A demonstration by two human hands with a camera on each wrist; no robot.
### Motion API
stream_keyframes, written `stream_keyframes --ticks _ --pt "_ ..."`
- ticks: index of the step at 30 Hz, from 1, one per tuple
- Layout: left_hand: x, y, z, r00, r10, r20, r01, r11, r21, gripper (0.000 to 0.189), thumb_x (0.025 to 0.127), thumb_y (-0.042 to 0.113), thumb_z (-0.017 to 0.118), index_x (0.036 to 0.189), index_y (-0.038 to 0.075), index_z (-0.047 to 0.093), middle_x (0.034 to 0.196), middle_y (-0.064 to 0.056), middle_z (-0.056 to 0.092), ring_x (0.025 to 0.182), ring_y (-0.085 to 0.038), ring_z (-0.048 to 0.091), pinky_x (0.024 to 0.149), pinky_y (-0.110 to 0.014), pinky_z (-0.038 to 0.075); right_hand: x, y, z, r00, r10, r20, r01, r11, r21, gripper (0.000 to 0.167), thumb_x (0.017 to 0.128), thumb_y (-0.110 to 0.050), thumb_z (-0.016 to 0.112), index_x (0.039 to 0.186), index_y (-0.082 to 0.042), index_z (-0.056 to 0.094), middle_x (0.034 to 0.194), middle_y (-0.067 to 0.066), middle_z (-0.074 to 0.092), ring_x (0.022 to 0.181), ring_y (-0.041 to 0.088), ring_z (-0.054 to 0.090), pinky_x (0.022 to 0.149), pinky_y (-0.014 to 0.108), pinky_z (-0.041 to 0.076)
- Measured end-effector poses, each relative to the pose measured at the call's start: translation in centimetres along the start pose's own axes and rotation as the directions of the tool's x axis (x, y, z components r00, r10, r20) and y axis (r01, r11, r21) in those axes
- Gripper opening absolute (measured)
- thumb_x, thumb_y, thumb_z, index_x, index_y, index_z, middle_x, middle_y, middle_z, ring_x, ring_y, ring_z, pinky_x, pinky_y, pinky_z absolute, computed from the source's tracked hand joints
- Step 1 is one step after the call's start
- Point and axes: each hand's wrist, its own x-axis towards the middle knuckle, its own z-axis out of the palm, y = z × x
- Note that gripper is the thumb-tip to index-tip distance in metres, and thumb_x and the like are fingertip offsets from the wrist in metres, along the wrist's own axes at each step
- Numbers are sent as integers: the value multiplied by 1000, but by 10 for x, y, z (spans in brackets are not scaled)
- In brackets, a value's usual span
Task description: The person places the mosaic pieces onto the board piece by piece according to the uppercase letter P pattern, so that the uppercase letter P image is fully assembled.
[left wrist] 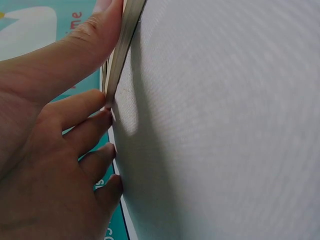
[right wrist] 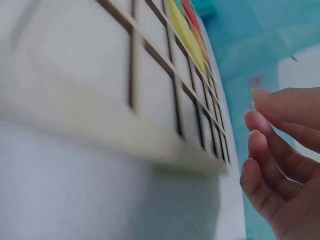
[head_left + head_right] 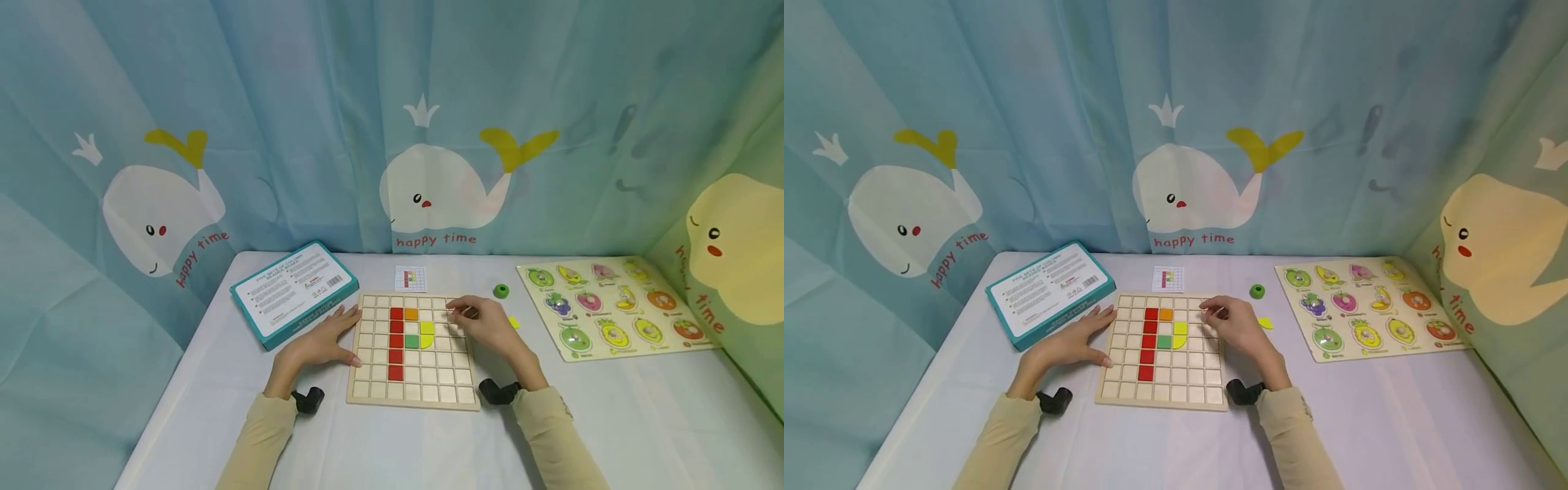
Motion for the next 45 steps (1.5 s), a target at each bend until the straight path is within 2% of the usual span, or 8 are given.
stream_keyframes --ticks 6,11,17,21,26,33,39,45 --pt "-1 3 -3 1000 -4 0 4 1000 11 103 80 26 88 163 7 29 172 -10 19 161 -35 4 129 -56 10 -1 15 -27 998 28 -63 -32 998 -61 26 94 -6 67 120 -2 74 104 14 75 90 29 70 75 35 54" --pt "0 4 -3 1000 0 0 0 1000 8 104 80 26 88 163 7 28 172 -10 18 161 -35 3 129 -55 9 -5 29 -47 997 56 -58 -61 995 -79 27 96 -8 66 122 0 73 112 18 74 99 35 69 77 35 53" --pt "1 5 -3 1000 7 4 -7 1000 9 103 80 25 88 162 6 28 172 -11 18 161 -36 4 129 -56 9 -12 43 -61 992 111 -51 -115 990 -80 27 98 -11 66 121 2 71 116 22 72 98 33 67 72 31 51" --pt "1 5 -4 1000 5 5 -5 1000 14 104 80 26 88 162 6 28 172 -11 18 161 -36 4 129 -56 10 -14 48 -65 986 161 -47 -164 983 -81 27 98 -13 67 120 2 71 117 22 71 97 31 66 70 30 51" --pt "1 3 -2 1000 5 -1 -5 1000 19 104 80 25 89 162 6 29 172 -11 18 160 -37 5 129 -56 10 -19 54 -72 985 168 -30 -170 981 -95 28 97 -15 69 117 5 70 111 24 71 96 32 67 70 30 51" --pt "1 0 1 1000 -15 -4 15 1000 12 104 80 27 89 163 8 29 172 -9 18 161 -34 4 129 -55 10 -23 61 -82 975 220 40 -214 970 -117 33 92 -16 75 113 9 69 101 21 71 83 20 63 69 30 49" --pt "1 0 0 1000 -7 -9 7 1000 -2 105 80 27 89 163 7 28 172 -11 18 161 -36 4 129 -57 10 -21 58 -76 971 236 43 -227 962 -152 31 89 -16 77 108 7 69 97 19 68 80 23 59 67 31 46" --pt "0 1 -1 1000 -8 5 8 1000 -1 105 80 28 88 163 7 27 172 -10 17 161 -36 2 129 -56 10 -16 53 -64 974 224 25 -217 963 -161 24 88 -12 78 102 3 66 99 19 68 86 27 61 69 31 46"
